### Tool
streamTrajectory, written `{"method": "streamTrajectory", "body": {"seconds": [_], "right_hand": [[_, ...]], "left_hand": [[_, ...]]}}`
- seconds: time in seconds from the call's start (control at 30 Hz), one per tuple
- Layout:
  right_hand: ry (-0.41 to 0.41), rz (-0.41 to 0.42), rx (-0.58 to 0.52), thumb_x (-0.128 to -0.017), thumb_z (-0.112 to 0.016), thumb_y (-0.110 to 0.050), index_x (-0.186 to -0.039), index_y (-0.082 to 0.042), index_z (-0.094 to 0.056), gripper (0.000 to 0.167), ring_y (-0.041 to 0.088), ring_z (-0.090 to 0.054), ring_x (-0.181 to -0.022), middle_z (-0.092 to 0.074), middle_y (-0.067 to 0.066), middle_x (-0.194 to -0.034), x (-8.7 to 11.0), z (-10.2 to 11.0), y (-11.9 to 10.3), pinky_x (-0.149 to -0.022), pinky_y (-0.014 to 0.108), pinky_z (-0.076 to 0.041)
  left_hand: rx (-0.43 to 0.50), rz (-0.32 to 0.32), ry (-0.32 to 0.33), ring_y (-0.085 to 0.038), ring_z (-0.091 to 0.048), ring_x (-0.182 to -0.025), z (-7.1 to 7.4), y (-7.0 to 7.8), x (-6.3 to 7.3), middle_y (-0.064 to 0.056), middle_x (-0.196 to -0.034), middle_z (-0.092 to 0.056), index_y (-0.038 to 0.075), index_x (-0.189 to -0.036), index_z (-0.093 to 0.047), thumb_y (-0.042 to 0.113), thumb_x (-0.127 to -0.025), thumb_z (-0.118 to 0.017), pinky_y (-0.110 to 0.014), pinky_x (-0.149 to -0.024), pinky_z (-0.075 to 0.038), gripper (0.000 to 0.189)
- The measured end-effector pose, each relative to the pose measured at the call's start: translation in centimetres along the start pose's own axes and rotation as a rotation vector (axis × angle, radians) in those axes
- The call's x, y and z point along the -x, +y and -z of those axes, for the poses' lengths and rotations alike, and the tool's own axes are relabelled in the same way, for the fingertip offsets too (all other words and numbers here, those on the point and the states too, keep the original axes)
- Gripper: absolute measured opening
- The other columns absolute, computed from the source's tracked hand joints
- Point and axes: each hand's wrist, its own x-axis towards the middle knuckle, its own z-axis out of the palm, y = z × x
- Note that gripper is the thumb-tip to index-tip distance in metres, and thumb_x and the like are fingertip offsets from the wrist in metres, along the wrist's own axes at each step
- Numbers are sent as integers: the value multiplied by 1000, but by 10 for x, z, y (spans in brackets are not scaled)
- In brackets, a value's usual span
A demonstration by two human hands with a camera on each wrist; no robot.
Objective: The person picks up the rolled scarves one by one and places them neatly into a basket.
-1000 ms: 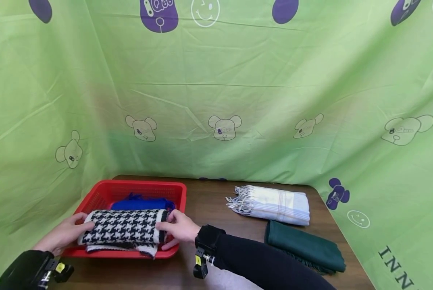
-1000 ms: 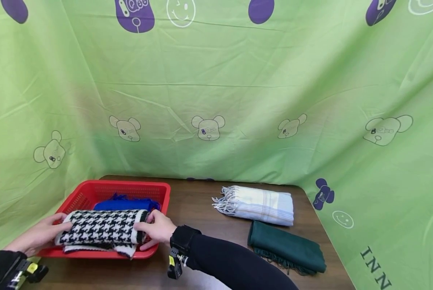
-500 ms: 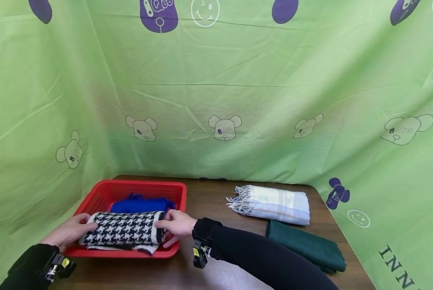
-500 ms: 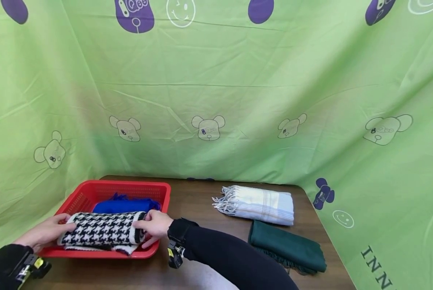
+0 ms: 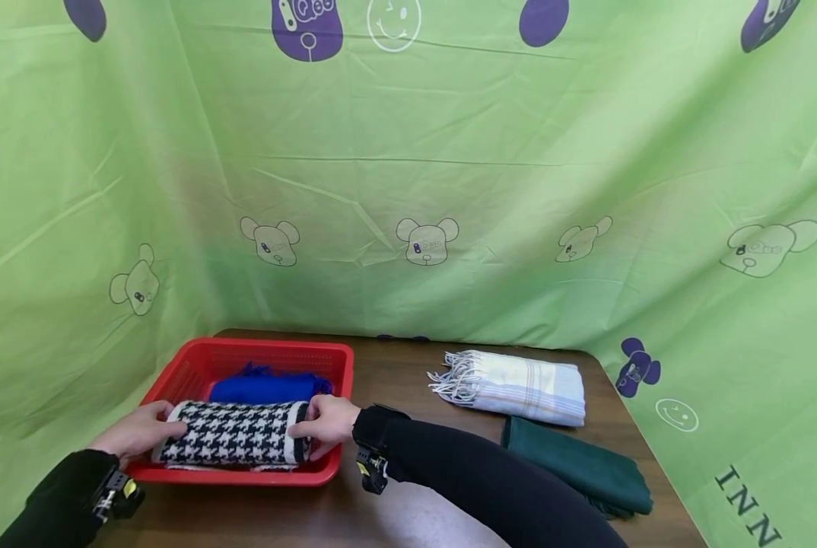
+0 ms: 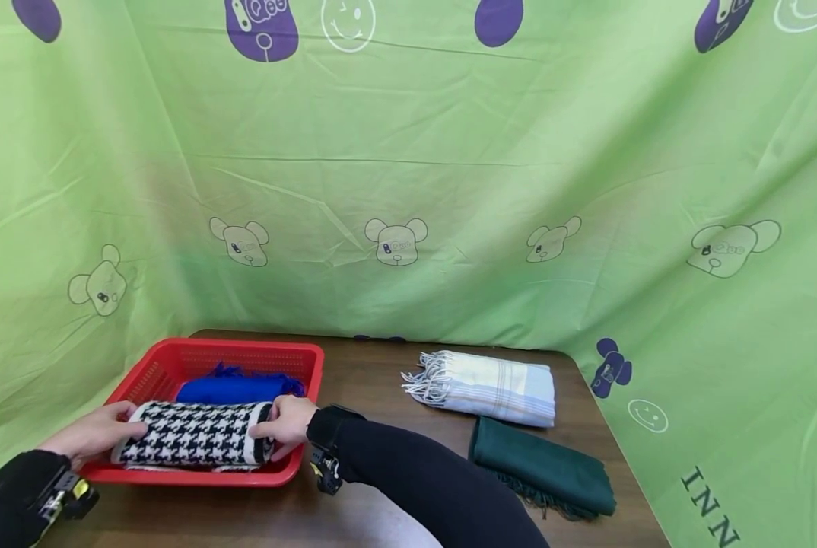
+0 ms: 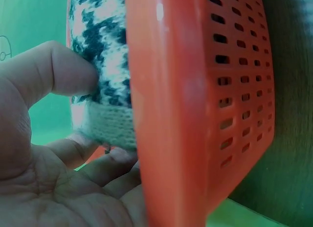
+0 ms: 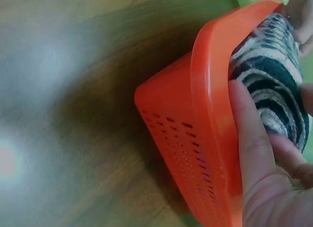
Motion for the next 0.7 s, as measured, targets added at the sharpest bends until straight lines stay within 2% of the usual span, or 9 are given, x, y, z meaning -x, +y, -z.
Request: {"method": "streamTrajectory", "body": {"seconds": [0.1,0.17,0.23,0.3,0.4,0.47,0.53,0.63,0.7], "right_hand": [[-15,5,44,-100,-77,-17,-88,-8,-54,27,42,-76,-83,-60,12,-86,1,2,-2,-72,42,-66],[-31,7,60,-100,-77,-18,-88,-8,-55,28,42,-76,-84,-61,13,-86,2,3,-2,-71,42,-66],[-44,7,84,-100,-77,-19,-87,-8,-55,28,42,-77,-85,-62,13,-85,1,5,-2,-70,40,-66],[-59,4,100,-100,-77,-20,-87,-8,-56,27,41,-77,-85,-62,13,-85,-1,6,-2,-70,39,-66],[-45,23,238,-100,-77,-27,-86,-9,-59,29,29,-77,-78,-63,8,-82,-7,6,-1,-69,26,-62],[-55,25,284,-100,-77,-29,-87,-9,-61,29,25,-77,-74,-64,7,-82,-10,7,-1,-67,23,-60],[-59,34,353,-100,-77,-31,-88,-10,-61,29,20,-76,-70,-64,4,-82,-14,7,-1,-65,20,-56],[-85,40,401,-100,-78,-32,-88,-10,-60,31,21,-76,-65,-64,3,-81,-20,7,0,-63,20,-56],[-76,57,491,-99,-79,-35,-86,-11,-60,33,15,-72,-62,-63,1,-77,-23,7,0,-60,17,-49]], "left_hand": [[-16,-9,-10,-25,-54,-84,4,-38,-30,-7,-85,-53,7,-92,-53,35,-90,-82,-33,-70,-41,40],[-41,-23,-7,-25,-54,-82,5,-51,-41,-6,-81,-53,7,-90,-53,40,-87,-84,-33,-68,-40,45],[-73,-45,-5,-26,-54,-80,5,-57,-47,-7,-79,-52,6,-89,-53,42,-87,-84,-34,-68,-39,47],[-90,-47,-9,-25,-54,-80,4,-54,-45,-7,-79,-52,7,-87,-53,39,-88,-83,-34,-68,-40,44],[-90,-44,-16,-25,-55,-82,4,-48,-43,-7,-82,-54,7,-87,-53,38,-88,-83,-34,-69,-40,42],[-88,-50,-17,-26,-55,-83,3,-43,-39,-7,-83,-55,7,-87,-53,37,-88,-83,-34,-70,-41,42],[-92,-50,-12,-26,-55,-83,1,-35,-34,-7,-84,-55,7,-87,-53,34,-88,-82,-34,-70,-41,39],[-106,-33,3,-25,-55,-83,-4,-18,-23,-7,-84,-54,7,-87,-54,25,-89,-78,-33,-71,-42,31],[-115,-31,11,-25,-54,-82,-7,-5,-13,-8,-83,-53,6,-88,-52,18,-90,-75,-33,-71,-42,26]]}}
